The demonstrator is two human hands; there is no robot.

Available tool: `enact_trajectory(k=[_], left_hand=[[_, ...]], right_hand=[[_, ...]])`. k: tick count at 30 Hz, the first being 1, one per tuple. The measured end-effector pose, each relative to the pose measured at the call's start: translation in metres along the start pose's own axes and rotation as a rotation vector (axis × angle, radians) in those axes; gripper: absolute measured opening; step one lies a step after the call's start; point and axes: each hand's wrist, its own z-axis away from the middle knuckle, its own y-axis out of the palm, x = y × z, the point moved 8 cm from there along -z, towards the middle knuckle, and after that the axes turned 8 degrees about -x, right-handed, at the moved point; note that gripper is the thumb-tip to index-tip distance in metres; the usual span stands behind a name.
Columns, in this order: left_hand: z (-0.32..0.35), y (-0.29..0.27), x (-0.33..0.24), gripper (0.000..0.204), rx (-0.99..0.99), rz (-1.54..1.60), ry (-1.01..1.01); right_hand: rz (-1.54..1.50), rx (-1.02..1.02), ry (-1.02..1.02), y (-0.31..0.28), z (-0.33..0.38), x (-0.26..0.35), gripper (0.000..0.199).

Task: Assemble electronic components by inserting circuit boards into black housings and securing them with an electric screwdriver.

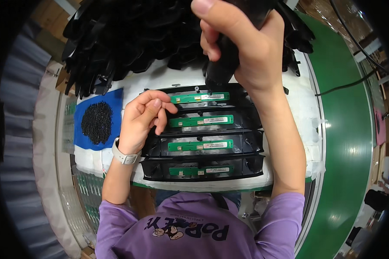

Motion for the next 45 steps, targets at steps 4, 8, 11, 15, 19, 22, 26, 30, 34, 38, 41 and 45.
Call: enact_trajectory(k=[4, 8, 11, 15, 19, 22, 26, 30, 34, 38, 41, 45], left_hand=[[-0.006, -0.007, -0.006, 0.023, -0.037, -0.341, 0.061], [-0.013, 0.001, -0.033, 0.016, -0.109, -0.901, 0.476], [-0.015, 0.023, -0.03, 0.014, 0.042, -1.208, 0.578], [-0.019, 0.043, -0.014, 0.023, 0.211, -1.456, 0.532], [-0.021, 0.043, -0.013, 0.028, 0.231, -1.454, 0.491], [-0.019, 0.044, -0.014, 0.03, 0.267, -1.422, 0.504], [-0.019, 0.046, -0.008, 0.032, 0.311, -1.478, 0.49], [-0.02, 0.048, -0.011, 0.027, 0.315, -1.448, 0.53], [-0.021, 0.047, -0.008, 0.032, 0.346, -1.474, 0.506], [-0.023, 0.046, -0.005, 0.03, 0.338, -1.478, 0.486], [-0.022, 0.047, -0.004, 0.028, 0.341, -1.473, 0.473], [-0.028, 0.039, -0.005, 0.018, 0.219, -1.203, 0.496]], right_hand=[[0.149, 0.299, -0.157, 0.011, -0.003, -0.013, 0.032], [0.182, 0.346, -0.142, 0.011, 0.0, -0.026, 0.032], [0.278, 0.375, -0.144, 0.009, 0.001, -0.034, 0.032], [0.255, 0.396, -0.156, 0.009, 0.002, -0.035, 0.032], [0.263, 0.403, -0.139, 0.009, 0.003, -0.032, 0.032], [0.192, 0.404, -0.12, 0.009, 0.004, -0.034, 0.031], [0.258, 0.405, -0.117, 0.008, 0.003, -0.038, 0.032], [0.284, 0.347, -0.138, 0.004, 0.003, -0.044, 0.028], [0.345, 0.335, -0.156, 0.007, 0.001, -0.047, 0.022], [0.349, 0.314, -0.124, 0.006, -0.001, -0.047, 0.019], [0.368, 0.307, -0.109, 0.006, -0.001, -0.047, 0.018], [0.375, 0.301, -0.119, 0.01, 0.002, -0.042, 0.018]])
